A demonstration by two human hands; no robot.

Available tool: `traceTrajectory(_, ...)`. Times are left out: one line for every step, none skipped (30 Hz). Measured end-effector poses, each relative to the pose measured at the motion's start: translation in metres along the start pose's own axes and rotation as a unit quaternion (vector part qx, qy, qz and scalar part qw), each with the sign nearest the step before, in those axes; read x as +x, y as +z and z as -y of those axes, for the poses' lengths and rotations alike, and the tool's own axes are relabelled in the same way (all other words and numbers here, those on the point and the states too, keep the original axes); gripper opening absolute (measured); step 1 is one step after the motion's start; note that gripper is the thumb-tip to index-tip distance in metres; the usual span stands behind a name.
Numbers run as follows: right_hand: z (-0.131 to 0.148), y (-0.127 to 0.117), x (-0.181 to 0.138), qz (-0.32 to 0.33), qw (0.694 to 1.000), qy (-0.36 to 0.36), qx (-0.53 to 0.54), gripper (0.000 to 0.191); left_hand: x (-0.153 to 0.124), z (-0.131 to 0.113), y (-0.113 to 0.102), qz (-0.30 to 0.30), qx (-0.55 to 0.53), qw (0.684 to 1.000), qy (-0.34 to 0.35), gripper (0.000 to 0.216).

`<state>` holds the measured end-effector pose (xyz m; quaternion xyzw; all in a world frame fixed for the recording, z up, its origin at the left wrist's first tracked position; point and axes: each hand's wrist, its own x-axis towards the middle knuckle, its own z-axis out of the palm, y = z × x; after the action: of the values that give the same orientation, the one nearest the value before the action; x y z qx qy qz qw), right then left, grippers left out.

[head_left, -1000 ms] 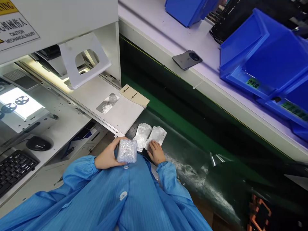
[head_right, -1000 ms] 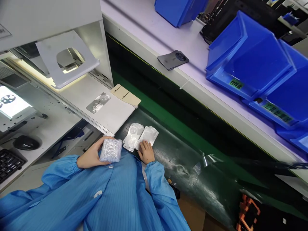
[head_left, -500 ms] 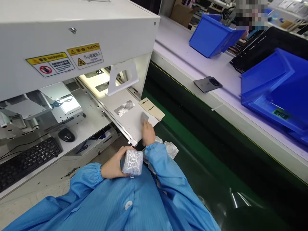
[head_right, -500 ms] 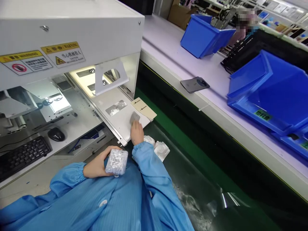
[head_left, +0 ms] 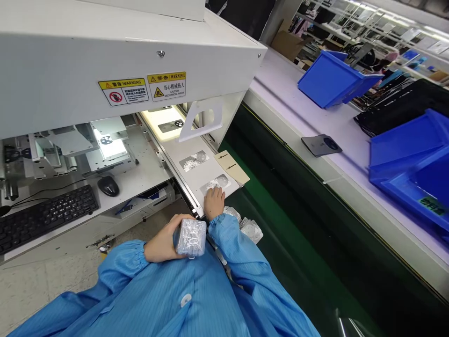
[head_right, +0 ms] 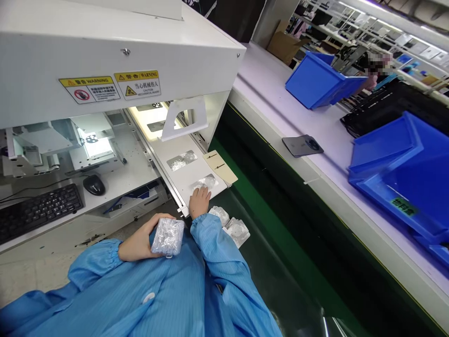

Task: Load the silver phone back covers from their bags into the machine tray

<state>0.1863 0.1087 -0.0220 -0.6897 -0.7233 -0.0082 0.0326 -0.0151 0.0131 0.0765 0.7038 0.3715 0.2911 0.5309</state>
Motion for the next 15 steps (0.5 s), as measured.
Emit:
traceTrajectory(-0.001,0.001,-0.001,0.001,1.000,-0.006,0.005,0.041,0.001,0.000,0.001,0.002,-0.001,1.000,0.004,0.079)
traceTrajectory(-0.002,0.002,-0.001,0.005,1.000,-0.010,0.011,0.040,0.003,0.001,0.001,0.003,-0.002,1.000,0.007,0.080)
traceTrajectory(-0.003,0.002,-0.002,0.011,1.000,-0.012,0.018,0.040,0.004,0.002,0.001,0.004,-0.003,1.000,0.008,0.081)
traceTrajectory(-0.003,0.002,-0.002,0.016,0.999,-0.012,0.026,0.040,0.006,0.003,0.001,0.005,-0.005,1.000,0.009,0.082)
traceTrajectory(-0.003,0.001,-0.001,0.020,0.999,-0.013,0.033,0.039,0.007,0.003,0.001,0.006,-0.006,1.000,0.008,0.082)
traceTrajectory(-0.003,0.000,0.000,0.022,0.999,-0.016,0.041,0.040,0.009,0.004,0.001,0.008,-0.008,1.000,0.009,0.083)
traceTrajectory(-0.005,-0.003,0.000,0.020,0.998,-0.022,0.052,0.041,0.010,0.004,0.001,0.010,-0.009,1.000,0.009,0.083)
traceTrajectory(-0.010,-0.006,0.000,0.016,0.997,-0.030,0.068,0.042,0.011,0.004,0.000,0.012,-0.009,1.000,0.009,0.083)
traceTrajectory(-0.016,-0.010,-0.001,0.007,0.995,-0.038,0.089,0.043,0.012,0.004,0.000,0.013,-0.008,1.000,0.009,0.082)
traceTrajectory(-0.026,-0.013,-0.004,-0.005,0.992,-0.041,0.115,0.045,0.013,0.004,0.000,0.015,-0.006,1.000,0.010,0.082)
traceTrajectory(-0.038,-0.017,-0.010,-0.019,0.989,-0.036,0.144,0.045,0.013,0.005,0.000,0.015,-0.005,1.000,0.010,0.082)
traceTrajectory(-0.052,-0.019,-0.020,-0.033,0.985,-0.021,0.169,0.045,0.014,0.005,0.000,0.015,-0.004,1.000,0.011,0.081)
traceTrajectory(-0.067,-0.020,-0.033,-0.041,0.982,0.001,0.186,0.045,0.015,0.006,0.000,0.015,-0.005,1.000,0.010,0.079)
traceTrajectory(-0.081,-0.020,-0.049,-0.039,0.981,0.022,0.191,0.045,0.017,0.007,0.000,0.014,-0.007,1.000,0.008,0.078)
traceTrajectory(-0.094,-0.018,-0.069,-0.025,0.982,0.034,0.182,0.045,0.018,0.009,-0.001,0.014,-0.010,1.000,0.004,0.077)
